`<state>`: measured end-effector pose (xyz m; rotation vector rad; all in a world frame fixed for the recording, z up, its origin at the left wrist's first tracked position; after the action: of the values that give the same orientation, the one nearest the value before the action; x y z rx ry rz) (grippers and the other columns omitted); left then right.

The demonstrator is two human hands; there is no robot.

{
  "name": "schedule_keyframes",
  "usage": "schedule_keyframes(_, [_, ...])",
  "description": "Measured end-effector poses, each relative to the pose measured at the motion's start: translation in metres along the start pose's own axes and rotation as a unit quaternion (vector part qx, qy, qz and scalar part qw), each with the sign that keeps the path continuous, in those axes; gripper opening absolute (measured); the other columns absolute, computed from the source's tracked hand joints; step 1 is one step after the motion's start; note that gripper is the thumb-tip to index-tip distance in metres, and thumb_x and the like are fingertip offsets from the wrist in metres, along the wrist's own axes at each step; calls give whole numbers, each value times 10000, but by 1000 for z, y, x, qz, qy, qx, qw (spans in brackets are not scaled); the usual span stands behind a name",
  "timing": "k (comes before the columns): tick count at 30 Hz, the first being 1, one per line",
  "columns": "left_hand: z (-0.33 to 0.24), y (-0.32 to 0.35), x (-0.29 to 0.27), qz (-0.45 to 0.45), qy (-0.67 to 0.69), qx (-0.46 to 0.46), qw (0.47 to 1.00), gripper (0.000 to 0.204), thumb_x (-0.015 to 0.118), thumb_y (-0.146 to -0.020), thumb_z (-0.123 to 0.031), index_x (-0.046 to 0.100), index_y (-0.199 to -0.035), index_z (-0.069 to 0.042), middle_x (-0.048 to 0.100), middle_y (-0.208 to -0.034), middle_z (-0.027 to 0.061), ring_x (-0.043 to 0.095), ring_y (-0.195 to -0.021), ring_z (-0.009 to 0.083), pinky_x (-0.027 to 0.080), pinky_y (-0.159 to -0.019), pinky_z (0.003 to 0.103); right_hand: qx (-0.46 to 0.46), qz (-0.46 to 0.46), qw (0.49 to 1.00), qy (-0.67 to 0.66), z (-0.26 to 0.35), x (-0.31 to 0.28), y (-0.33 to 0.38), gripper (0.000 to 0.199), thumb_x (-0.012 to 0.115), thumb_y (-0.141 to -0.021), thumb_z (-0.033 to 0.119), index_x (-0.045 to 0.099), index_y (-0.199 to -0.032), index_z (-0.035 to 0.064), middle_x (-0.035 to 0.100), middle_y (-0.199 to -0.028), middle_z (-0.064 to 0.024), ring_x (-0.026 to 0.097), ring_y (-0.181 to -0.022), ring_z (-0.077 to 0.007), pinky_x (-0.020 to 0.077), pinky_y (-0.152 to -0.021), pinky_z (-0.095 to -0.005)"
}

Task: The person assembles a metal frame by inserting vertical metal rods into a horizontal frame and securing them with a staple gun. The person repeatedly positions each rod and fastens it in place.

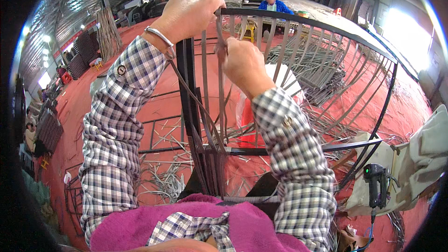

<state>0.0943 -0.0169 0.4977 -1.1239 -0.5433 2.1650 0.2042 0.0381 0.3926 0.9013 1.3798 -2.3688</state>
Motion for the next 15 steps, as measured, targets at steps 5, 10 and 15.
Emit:
schedule_keyframes(5, [2, 8, -5, 8, 16, -3, 1000, 214, 624, -769, -199, 656, -969, -129, 667, -816, 120, 652, -807, 269, 514, -706, 387, -3, -77, 996, -53, 0, -11, 13, 309, 501, -901, 315, 604, -783, 49, 614, -683, -148, 603, -656, -338, 455, -616, -428])
schedule_keyframes(10, [0, 8, -5, 34, 11, -24, 999, 212, 631, -756, -202, 665, -955, -134, 667, -810, 121, 653, -802, 272, 514, -703, 386, -18, -151, 843, -516, 17, -40, 0, 280, 528, -932, 257, 628, -822, 21, 577, -922, -25, 542, -834, -95, 442, -719, -218])
schedule_keyframes(15, [4, 15, 1, -11, 36, -22, 999, 193, 647, -751, -223, 671, -931, -157, 666, -784, 99, 654, -782, 261, 516, -676, 386, 6, -95, 732, -675, 40, -34, -4, 243, 539, -927, 241, 627, -846, 30, 506, -697, 30, 447, -586, -47, 357, -493, -183])
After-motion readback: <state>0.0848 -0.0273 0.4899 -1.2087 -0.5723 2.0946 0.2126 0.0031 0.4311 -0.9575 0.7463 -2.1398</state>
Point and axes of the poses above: each hand's wrist, its own y-axis away from the middle knuckle, its own x-axis out of the palm, z = x × y, the point moved 2 cm from there along -y, towards the middle knuckle
